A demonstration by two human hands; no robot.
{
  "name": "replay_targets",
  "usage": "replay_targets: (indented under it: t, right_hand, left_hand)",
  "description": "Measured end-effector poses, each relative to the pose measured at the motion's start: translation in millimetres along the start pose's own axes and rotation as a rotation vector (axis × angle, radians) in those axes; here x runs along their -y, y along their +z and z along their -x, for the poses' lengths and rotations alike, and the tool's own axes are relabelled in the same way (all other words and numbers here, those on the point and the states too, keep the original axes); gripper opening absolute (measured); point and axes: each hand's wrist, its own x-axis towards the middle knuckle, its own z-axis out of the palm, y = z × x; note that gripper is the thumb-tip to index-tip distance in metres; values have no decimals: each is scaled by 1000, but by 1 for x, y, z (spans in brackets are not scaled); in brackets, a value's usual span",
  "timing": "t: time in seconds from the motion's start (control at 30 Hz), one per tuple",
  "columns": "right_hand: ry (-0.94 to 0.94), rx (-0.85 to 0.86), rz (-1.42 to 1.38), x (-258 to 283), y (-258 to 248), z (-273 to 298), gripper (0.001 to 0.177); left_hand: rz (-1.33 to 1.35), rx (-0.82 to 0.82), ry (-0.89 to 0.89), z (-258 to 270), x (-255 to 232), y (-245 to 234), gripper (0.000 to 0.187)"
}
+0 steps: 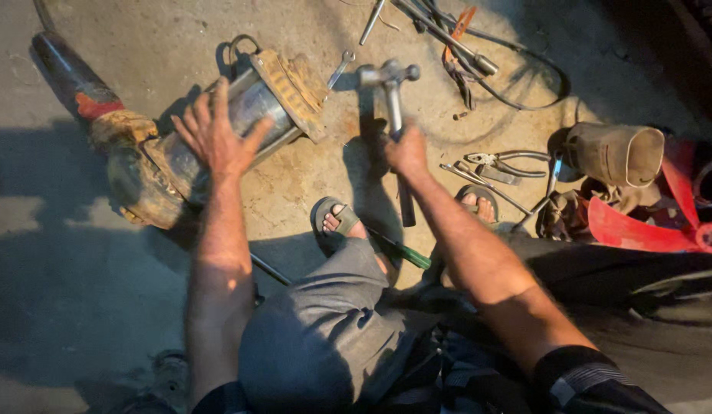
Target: The person sits on the floor and uses a wrench and hammer to loosen and remove bolts from a cylindrical motor housing. They repeatedly strike the housing and adjust the bolts with the wrench throughout the clip.
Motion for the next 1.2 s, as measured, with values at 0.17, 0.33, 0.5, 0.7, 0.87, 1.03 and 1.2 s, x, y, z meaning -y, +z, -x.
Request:
replay_targets:
  t: [0.17, 0.33, 0.5, 0.7, 0.87, 1.03, 1.2]
  right_hand:
    - [-515, -1, 303, -4, 12, 3, 38]
    - [28, 112, 2, 13, -5, 6, 37]
    - [-236, 16, 269, 5, 12, 11, 39]
    - [-241, -64, 130, -29, -7, -28, 43]
    - [113, -329, -291, -19, 5, -15, 32]
    - [-286, 201, 463, -7, 9, 19, 37]
    - [-140, -85, -75, -19, -22, -4, 34]
  left_hand:
    - [6, 64, -125, -7, -19, -7, 102]
    - [49, -21, -167, -20, -61, 16, 124]
    - [-60, -160, -78, -31, -96, 38, 106]
    - [-45, -161, -2, -28, -92, 30, 99]
    - [-22, -186, -2, -24, -88, 44, 99]
    - [1, -187, -8, -24, -85, 47, 96]
    - [9, -235, 30, -23, -77, 52, 97]
